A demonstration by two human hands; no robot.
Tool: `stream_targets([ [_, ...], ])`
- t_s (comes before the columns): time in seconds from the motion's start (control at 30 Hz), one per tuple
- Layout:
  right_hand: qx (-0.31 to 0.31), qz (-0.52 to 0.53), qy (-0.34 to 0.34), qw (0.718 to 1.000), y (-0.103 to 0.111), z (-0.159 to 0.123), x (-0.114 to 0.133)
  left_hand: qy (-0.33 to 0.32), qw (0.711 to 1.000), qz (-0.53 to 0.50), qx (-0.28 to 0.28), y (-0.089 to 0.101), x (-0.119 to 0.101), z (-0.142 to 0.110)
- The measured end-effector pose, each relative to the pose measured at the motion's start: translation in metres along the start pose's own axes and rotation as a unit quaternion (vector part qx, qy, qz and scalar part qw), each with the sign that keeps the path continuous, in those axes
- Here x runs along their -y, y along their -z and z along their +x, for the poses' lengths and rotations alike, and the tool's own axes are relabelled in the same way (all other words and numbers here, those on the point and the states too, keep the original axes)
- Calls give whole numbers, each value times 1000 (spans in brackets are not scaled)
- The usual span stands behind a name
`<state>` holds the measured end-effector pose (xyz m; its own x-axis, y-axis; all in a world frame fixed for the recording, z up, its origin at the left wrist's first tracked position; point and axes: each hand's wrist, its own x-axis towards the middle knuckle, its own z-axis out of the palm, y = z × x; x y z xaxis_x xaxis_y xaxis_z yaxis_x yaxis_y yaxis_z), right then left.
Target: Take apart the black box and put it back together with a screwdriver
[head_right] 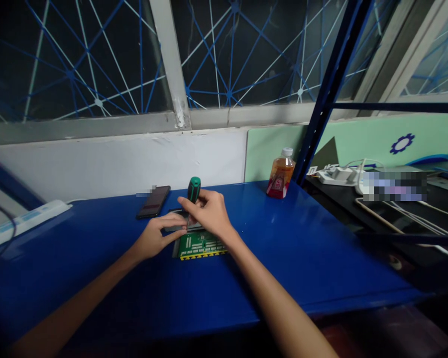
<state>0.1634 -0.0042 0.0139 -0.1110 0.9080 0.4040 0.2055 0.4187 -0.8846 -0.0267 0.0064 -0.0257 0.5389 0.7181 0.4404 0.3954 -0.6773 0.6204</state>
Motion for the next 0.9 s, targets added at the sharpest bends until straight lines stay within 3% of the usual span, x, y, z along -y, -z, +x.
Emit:
stream_targets([
  [0.13, -31, -16, 11, 999, 7, 4, -1, -7, 999, 24, -30, 2, 6, -1],
  [0.23, -63, -35, 27, 997, 26, 6, -7, -15, 998, 42, -50, 3, 7, -1],
  [0.4, -181, -75, 11, 981, 94, -2, -34, -27, 994, 63, -87, 0, 0, 5],
  [0.47, -192, -176, -15, 966, 123, -12, -50, -28, 994, 58, -88, -4, -8, 10],
  [0.57, -160, -354, -71, 919, 152, -28, -70, -41, 997, 46, -48, -14, -28, 21],
  [0.67, -95, -471, -125, 868, 158, -38, -77, -65, 997, 23, 28, -31, -51, 39],
  [0.77, -67, -499, -132, 854, 150, -41, -75, -91, 993, 31, 68, -54, -66, 62],
  [0.9, -18, -523, -121, 843, 138, -45, -73, -95, 990, 67, 83, -83, -64, 88],
])
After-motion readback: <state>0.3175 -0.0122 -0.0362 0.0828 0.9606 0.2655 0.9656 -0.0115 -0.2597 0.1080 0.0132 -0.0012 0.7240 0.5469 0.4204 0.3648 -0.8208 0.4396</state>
